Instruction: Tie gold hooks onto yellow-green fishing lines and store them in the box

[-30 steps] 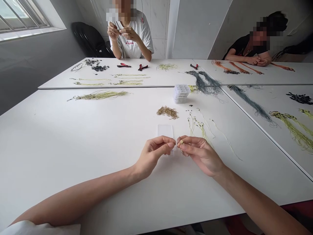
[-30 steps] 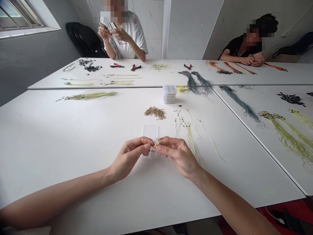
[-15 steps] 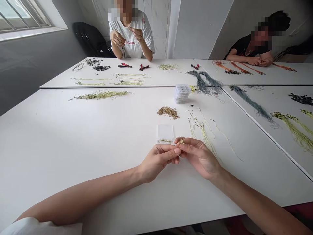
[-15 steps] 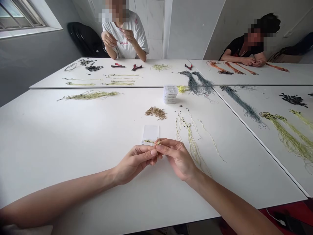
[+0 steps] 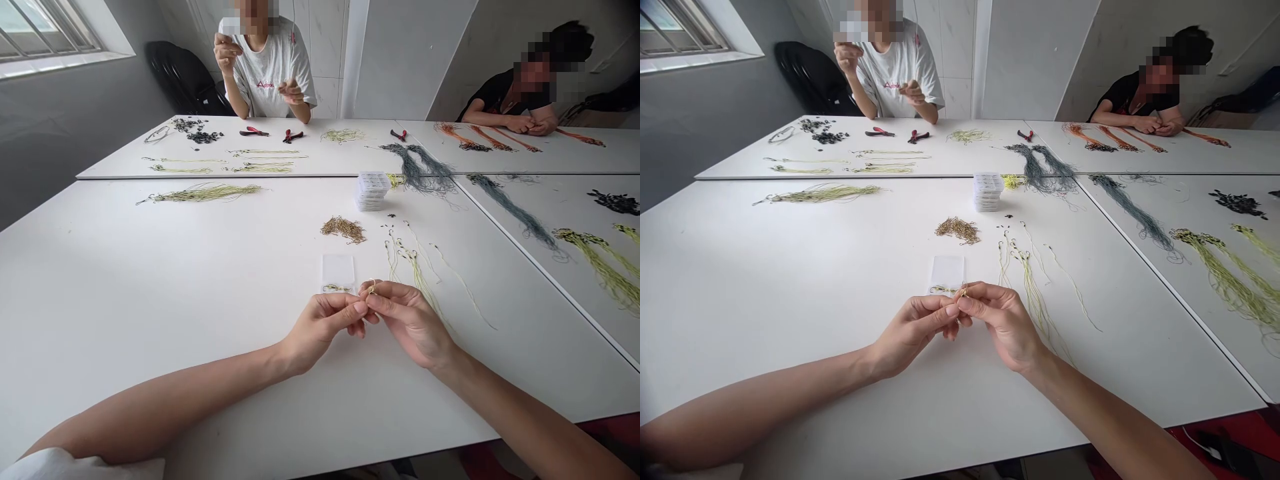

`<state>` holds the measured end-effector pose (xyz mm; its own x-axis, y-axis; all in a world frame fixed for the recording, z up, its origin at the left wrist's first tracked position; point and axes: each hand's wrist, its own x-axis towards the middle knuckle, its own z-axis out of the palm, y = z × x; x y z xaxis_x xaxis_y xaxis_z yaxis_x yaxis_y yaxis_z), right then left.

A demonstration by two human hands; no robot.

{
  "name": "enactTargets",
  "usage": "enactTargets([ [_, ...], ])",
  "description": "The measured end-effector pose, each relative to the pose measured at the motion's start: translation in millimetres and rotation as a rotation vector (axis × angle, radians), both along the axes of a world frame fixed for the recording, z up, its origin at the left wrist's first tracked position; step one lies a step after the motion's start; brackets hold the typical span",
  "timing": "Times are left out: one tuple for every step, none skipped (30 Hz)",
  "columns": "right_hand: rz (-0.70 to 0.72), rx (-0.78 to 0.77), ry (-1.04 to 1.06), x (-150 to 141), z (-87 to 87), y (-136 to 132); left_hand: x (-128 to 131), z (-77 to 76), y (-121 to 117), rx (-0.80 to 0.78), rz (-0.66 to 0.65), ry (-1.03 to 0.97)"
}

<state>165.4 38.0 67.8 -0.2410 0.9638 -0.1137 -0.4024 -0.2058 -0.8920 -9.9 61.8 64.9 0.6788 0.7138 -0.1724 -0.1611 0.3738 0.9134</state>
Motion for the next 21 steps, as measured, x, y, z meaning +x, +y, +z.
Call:
enactTargets([
  [-0.03, -0.011, -0.008, 1.9, -0.2, 0.4, 0.0, -0.1, 0.2, -0.011, -0.015, 0.002],
  [-0.066, -0.021, -0.02, 4.2, -0.2, 1.1, -0.2, -0.3, 0.4, -0.023, -0.031, 0.006],
  [-0.101, -0.028, -0.03, 6.6, -0.1, 1.9, -0.4, -0.6, 0.7, -0.033, -0.046, 0.014],
  [-0.132, -0.031, -0.035, 9.1, 0.2, 2.8, -0.8, -1.1, 1.0, -0.042, -0.058, 0.025],
  [-0.153, -0.03, -0.034, 11.4, 0.6, 3.7, -1.3, -1.7, 1.3, -0.046, -0.067, 0.038],
  [-0.165, -0.029, -0.027, 13.4, 1.1, 4.6, -1.8, -2.4, 1.8, -0.047, -0.075, 0.053],
  [-0.166, -0.029, -0.018, 15.0, 1.4, 5.4, -2.2, -3.1, 2.2, -0.044, -0.081, 0.069],
  [-0.163, -0.033, -0.01, 16.4, 1.6, 6.1, -2.6, -3.7, 2.7, -0.04, -0.084, 0.083],
  [-0.16, -0.037, -0.003, 17.4, 1.5, 6.7, -2.9, -4.2, 3.1, -0.034, -0.086, 0.096],
  [-0.159, -0.044, 0.005, 18.3, 1.2, 7.2, -3.1, -4.5, 3.5, -0.029, -0.087, 0.106],
  [-0.161, -0.051, 0.013, 19.1, 0.5, 7.7, -3.2, -4.5, 3.9, -0.025, -0.09, 0.116],
  [-0.166, -0.058, 0.021, 19.9, -0.2, 8.2, -3.1, -4.3, 4.1, -0.023, -0.094, 0.123],
  [-0.172, -0.064, 0.028, 20.7, -1.0, 8.8, -3.1, -3.9, 4.2, -0.02, -0.101, 0.129],
  [-0.179, -0.068, 0.033, 21.6, -1.6, 9.4, -3.0, -3.2, 4.4, -0.017, -0.109, 0.133],
  [-0.186, -0.072, 0.037, 22.5, -2.1, 10.0, -3.0, -2.3, 4.5, -0.014, -0.121, 0.139],
  [-0.189, -0.076, 0.039, 23.4, -2.2, 10.6, -3.1, -1.2, 4.9, -0.013, -0.134, 0.145],
  [-0.191, -0.079, 0.041, 24.2, -2.1, 11.2, -3.3, 0.0, 5.4, -0.014, -0.144, 0.151],
  [-0.189, -0.083, 0.042, 24.9, -1.8, 11.8, -3.6, 1.3, 6.3, -0.016, -0.147, 0.155],
  [-0.184, -0.088, 0.042, 25.5, -1.2, 12.2, -4.0, 2.7, 7.5, -0.017, -0.138, 0.154],
  [-0.175, -0.092, 0.042, 26.0, -0.6, 12.4, -4.5, 4.1, 8.9, -0.015, -0.116, 0.149],
  [-0.162, -0.096, 0.042, 26.3, 0.0, 12.5, -5.0, 5.7, 10.6, -0.01, -0.083, 0.139],
])
